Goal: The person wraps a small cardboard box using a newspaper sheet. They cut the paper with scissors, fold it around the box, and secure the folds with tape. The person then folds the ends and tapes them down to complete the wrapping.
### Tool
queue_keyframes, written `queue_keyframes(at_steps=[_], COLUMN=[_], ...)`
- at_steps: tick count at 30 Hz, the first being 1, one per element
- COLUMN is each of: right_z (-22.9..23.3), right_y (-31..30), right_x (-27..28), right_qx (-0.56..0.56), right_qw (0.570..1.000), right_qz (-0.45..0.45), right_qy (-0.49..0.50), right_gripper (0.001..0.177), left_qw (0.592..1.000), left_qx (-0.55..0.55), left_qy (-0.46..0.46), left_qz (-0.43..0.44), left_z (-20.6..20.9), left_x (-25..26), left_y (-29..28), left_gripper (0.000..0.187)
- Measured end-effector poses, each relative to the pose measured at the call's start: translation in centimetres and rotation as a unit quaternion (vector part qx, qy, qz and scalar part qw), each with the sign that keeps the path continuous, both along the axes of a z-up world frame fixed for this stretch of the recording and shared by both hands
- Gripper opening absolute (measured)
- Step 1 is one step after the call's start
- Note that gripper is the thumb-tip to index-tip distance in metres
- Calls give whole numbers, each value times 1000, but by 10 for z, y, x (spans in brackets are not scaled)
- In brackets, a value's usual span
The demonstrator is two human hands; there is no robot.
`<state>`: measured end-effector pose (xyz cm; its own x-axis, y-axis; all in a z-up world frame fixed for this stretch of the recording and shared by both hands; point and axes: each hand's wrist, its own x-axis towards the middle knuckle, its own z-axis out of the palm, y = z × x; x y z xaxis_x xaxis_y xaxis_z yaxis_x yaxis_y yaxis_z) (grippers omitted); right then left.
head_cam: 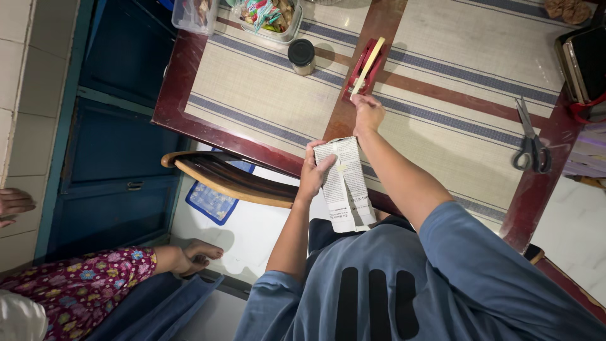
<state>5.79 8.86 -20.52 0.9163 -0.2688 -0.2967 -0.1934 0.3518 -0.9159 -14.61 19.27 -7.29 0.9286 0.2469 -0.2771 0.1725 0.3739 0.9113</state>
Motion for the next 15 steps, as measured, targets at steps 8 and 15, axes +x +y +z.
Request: queue_keyframes(at_steps=[8,15], right_z=[-7,-10], right_y=[2,1], right_x=[-6,-5], right_qx=[71,72], right_qw=[995,994], right_qz=[19,18], right_qy=[68,77], right_gripper=[7,16], left_qw=[1000,1000], left_qx=[14,-1], left_qy=[-4,-6], left_qz=[14,13], left_z=[2,2], left_x=[-3,-1], left_y=[7,9], left_gripper=[47,46])
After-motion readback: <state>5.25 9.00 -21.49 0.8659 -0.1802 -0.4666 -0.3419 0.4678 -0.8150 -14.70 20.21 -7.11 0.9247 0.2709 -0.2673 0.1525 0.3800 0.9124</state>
